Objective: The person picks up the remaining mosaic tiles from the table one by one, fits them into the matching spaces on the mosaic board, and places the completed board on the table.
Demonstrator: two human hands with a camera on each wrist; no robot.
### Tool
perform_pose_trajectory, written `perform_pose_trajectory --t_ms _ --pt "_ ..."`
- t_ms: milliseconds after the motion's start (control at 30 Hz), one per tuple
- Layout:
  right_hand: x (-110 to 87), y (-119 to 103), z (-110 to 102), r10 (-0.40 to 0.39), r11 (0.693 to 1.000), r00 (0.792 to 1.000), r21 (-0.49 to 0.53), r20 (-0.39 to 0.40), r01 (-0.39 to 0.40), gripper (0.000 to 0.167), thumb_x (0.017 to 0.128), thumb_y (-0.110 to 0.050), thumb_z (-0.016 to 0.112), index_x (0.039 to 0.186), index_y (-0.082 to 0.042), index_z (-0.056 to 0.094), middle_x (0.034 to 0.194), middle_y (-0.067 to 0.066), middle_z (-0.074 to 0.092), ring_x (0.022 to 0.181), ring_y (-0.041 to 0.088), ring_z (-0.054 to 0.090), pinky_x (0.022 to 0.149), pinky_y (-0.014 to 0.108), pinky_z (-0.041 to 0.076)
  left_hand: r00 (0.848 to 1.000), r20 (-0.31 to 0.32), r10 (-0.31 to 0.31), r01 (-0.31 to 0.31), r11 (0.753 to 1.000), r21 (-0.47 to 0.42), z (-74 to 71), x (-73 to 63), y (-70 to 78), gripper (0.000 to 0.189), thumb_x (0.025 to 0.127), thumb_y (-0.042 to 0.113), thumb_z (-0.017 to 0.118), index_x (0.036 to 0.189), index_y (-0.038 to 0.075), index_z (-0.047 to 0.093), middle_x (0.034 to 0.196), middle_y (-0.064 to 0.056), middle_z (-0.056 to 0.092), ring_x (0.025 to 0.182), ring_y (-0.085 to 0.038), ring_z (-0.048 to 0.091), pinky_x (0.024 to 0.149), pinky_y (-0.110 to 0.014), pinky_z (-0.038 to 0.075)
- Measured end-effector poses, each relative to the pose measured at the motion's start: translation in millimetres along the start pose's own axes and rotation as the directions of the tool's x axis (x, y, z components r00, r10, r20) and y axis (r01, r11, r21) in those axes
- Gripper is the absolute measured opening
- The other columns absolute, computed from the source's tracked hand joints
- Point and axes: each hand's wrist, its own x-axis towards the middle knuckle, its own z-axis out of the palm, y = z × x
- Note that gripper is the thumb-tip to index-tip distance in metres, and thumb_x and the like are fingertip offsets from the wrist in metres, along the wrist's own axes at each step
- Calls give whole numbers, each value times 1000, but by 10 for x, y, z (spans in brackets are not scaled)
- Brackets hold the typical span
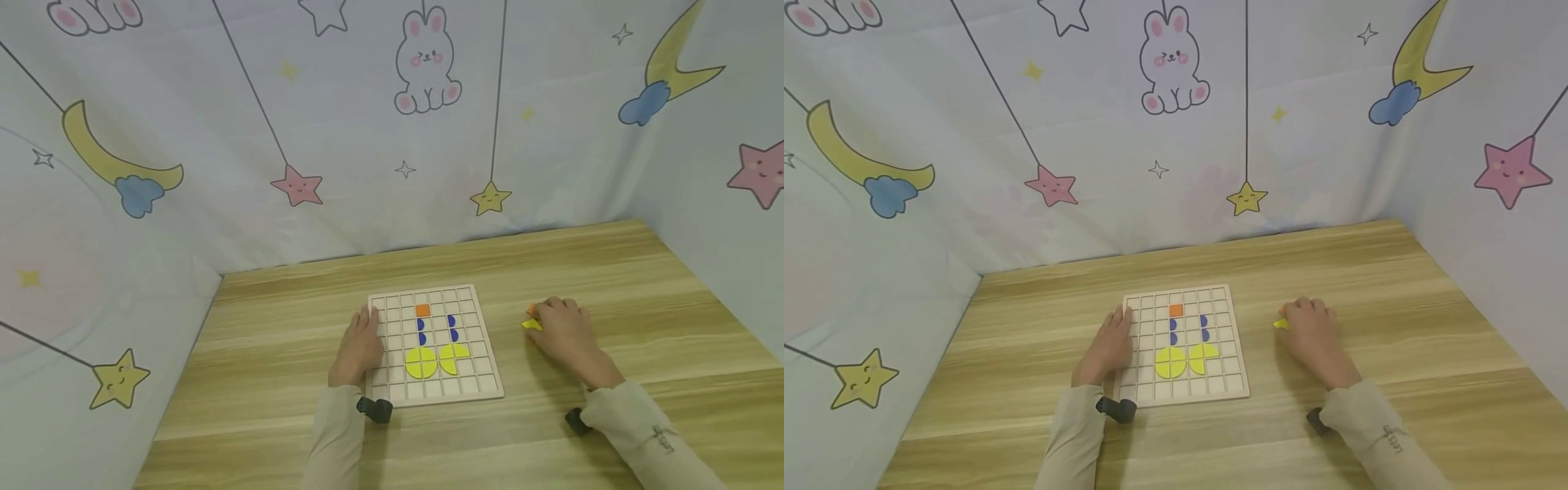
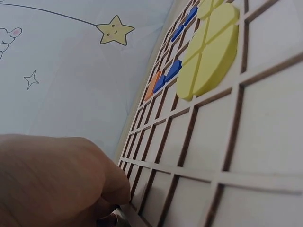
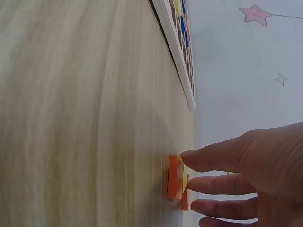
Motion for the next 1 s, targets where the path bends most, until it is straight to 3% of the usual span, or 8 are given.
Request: perform_pose_trajectory --t_ms 200,800,1000 --pt "17 50 22 -9 1000 1000 -1 -12 9 23 85 -25 71 93 -4 65 117 25 59 110 49 47 84 61 39 1000 -3 2 -2 1000 -5 -5 6 1 59 95 8 33 151 -2 19 159 -23 10 147 -39 10 121 -50 13" --pt "16 64 48 -28 1000 999 6 -46 28 21 85 -23 71 85 -4 63 119 26 56 112 49 45 89 63 37 1000 -2 20 -20 1000 18 -4 6 -2 58 94 7 33 150 -3 20 158 -24 11 147 -39 11 121 -48 14" --pt "31 42 45 -43 999 996 22 -77 45 24 86 -24 68 97 -3 66 120 23 57 114 47 46 91 62 37 1000 -12 27 -27 999 35 -7 3 -8 58 94 7 34 149 -5 21 158 -25 13 146 -40 13 121 -48 15"
